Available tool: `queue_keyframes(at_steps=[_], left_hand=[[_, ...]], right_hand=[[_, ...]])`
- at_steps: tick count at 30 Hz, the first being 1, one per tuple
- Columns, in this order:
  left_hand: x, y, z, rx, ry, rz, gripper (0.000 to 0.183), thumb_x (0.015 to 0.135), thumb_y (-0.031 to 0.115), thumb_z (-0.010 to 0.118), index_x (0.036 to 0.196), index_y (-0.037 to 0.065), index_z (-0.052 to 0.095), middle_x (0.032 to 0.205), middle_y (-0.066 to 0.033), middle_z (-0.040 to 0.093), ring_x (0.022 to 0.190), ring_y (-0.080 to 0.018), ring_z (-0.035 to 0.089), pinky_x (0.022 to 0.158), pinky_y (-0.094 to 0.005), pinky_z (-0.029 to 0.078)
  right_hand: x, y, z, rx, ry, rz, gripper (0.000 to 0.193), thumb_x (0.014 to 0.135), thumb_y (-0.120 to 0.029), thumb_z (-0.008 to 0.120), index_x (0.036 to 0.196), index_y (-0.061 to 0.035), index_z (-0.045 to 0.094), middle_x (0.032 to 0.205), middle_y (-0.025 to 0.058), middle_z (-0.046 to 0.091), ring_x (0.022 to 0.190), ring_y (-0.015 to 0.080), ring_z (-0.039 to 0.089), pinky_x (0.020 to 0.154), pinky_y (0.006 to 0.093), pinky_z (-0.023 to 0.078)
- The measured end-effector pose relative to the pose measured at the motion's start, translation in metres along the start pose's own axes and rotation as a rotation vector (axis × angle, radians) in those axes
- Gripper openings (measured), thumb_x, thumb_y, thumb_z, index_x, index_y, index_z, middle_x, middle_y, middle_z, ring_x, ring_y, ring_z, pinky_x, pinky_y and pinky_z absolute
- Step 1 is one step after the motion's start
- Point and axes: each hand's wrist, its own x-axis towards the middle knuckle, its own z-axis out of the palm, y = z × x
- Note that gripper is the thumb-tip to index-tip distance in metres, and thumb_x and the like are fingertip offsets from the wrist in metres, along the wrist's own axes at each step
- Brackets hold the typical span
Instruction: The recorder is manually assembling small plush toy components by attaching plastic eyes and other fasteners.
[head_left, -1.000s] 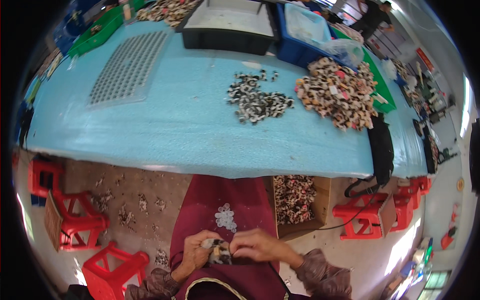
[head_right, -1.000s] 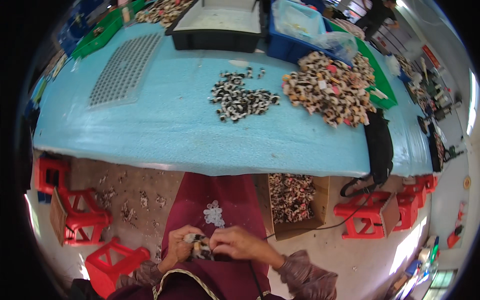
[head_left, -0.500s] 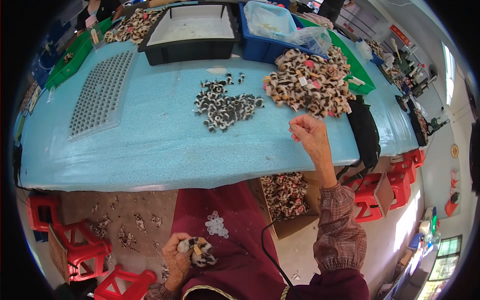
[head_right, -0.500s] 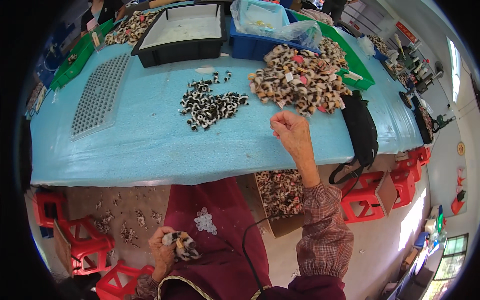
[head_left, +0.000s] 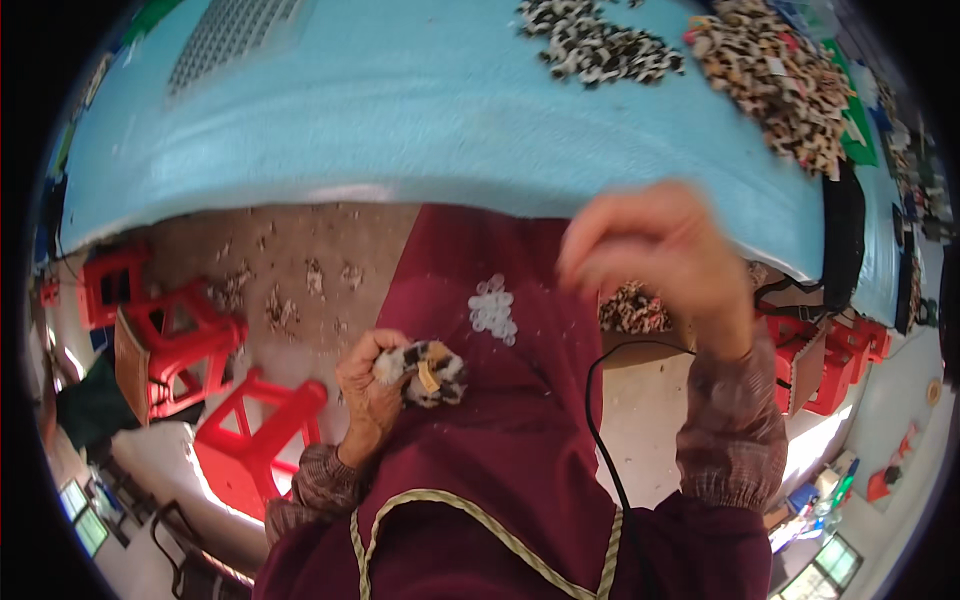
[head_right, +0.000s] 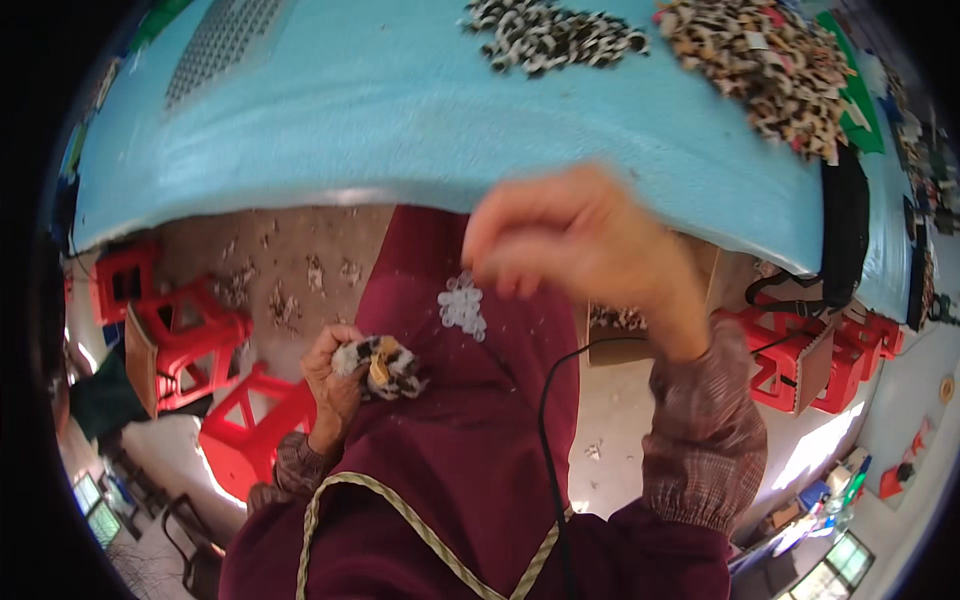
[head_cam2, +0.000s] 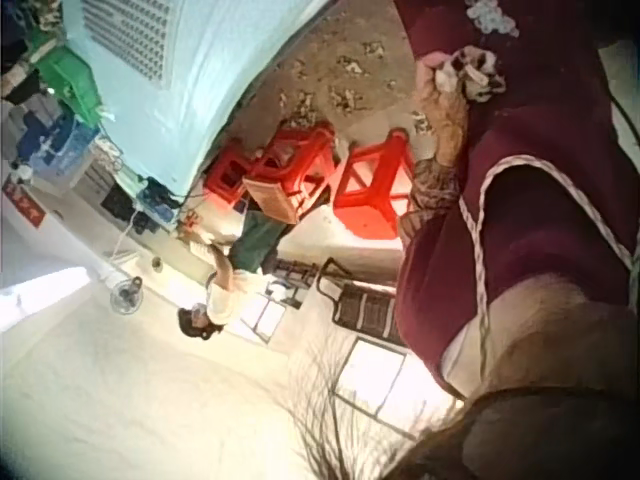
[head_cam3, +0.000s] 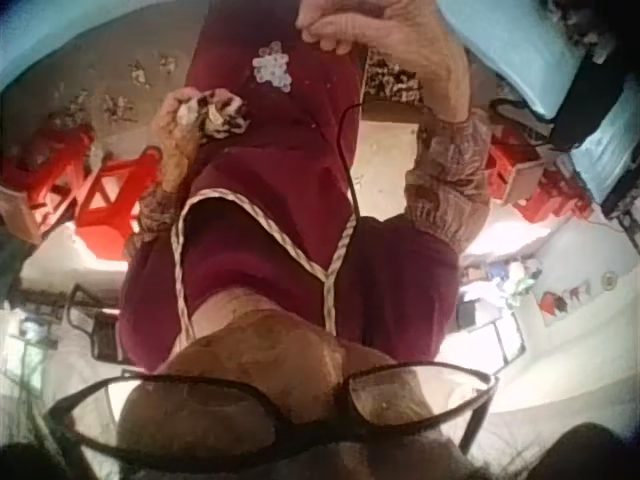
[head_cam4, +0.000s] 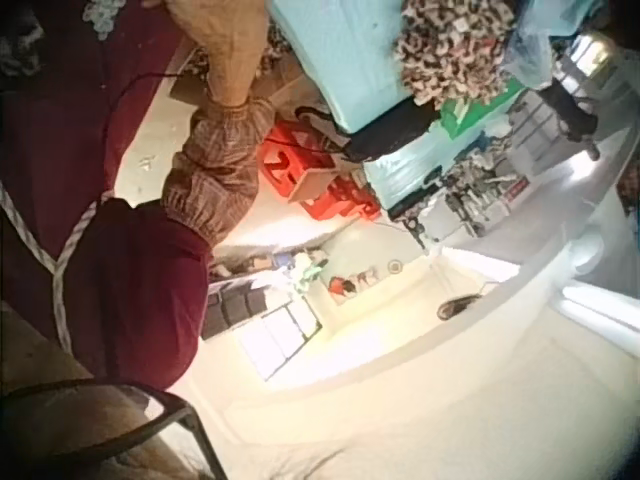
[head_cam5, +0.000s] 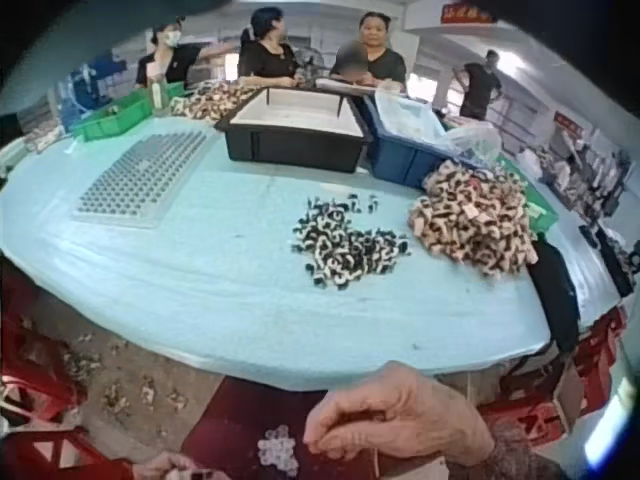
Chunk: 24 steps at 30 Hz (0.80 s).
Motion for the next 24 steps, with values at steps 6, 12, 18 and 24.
queue_keyframes(at_steps=[6, 12, 18, 24], left_hand=[[0.003, -0.005, 0.003, -0.066, -0.173, 0.371, 0.009, 0.071, -0.003, 0.064, 0.079, -0.002, 0.062, 0.073, -0.008, 0.06, 0.069, -0.0185, 0.059, 0.062, -0.0266, 0.046], [-0.001, 0.009, 0.007, 0.056, -0.265, 0.606, 0.021, 0.058, -0.006, 0.07, 0.077, 0.001, 0.064, 0.072, -0.0077, 0.06, 0.068, -0.0206, 0.059, 0.061, -0.0283, 0.046], [-0.002, 0.009, 0.012, 0.062, -0.278, 0.566, 0.022, 0.058, -0.006, 0.071, 0.077, 0.001, 0.064, 0.071, -0.0067, 0.06, 0.068, -0.0199, 0.059, 0.059, -0.0287, 0.046], [-0.003, 0.014, 0.011, 0.068, -0.308, 0.621, 0.014, 0.064, -0.002, 0.071, 0.077, -0.001, 0.065, 0.073, -0.0091, 0.061, 0.069, -0.0234, 0.059, 0.062, -0.0323, 0.047]], right_hand=[[0.026, 0.161, 0.066, -0.875, 0.136, -0.071, 0.019, 0.074, -0.003, 0.062, 0.093, -0.004, 0.064, 0.086, 0.0158, 0.065, 0.082, 0.0307, 0.064, 0.073, 0.0411, 0.05], [0.043, 0.193, 0.082, -0.992, 0.168, 0.035, 0.011, 0.077, -0.008, 0.056, 0.086, -0.0048, 0.061, 0.087, 0.0183, 0.064, 0.087, 0.0333, 0.063, 0.075, 0.0447, 0.049], [0.035, 0.207, 0.083, -1.075, 0.296, -0.042, 0.012, 0.079, -0.01, 0.058, 0.09, -0.0083, 0.063, 0.082, 0.0136, 0.062, 0.083, 0.0327, 0.063, 0.074, 0.0448, 0.049], [0.031, 0.187, 0.077, -0.752, 0.393, -0.092, 0.017, 0.08, -0.006, 0.06, 0.096, -0.0073, 0.065, 0.077, 0.0107, 0.062, 0.069, 0.0258, 0.062, 0.064, 0.0361, 0.05]])
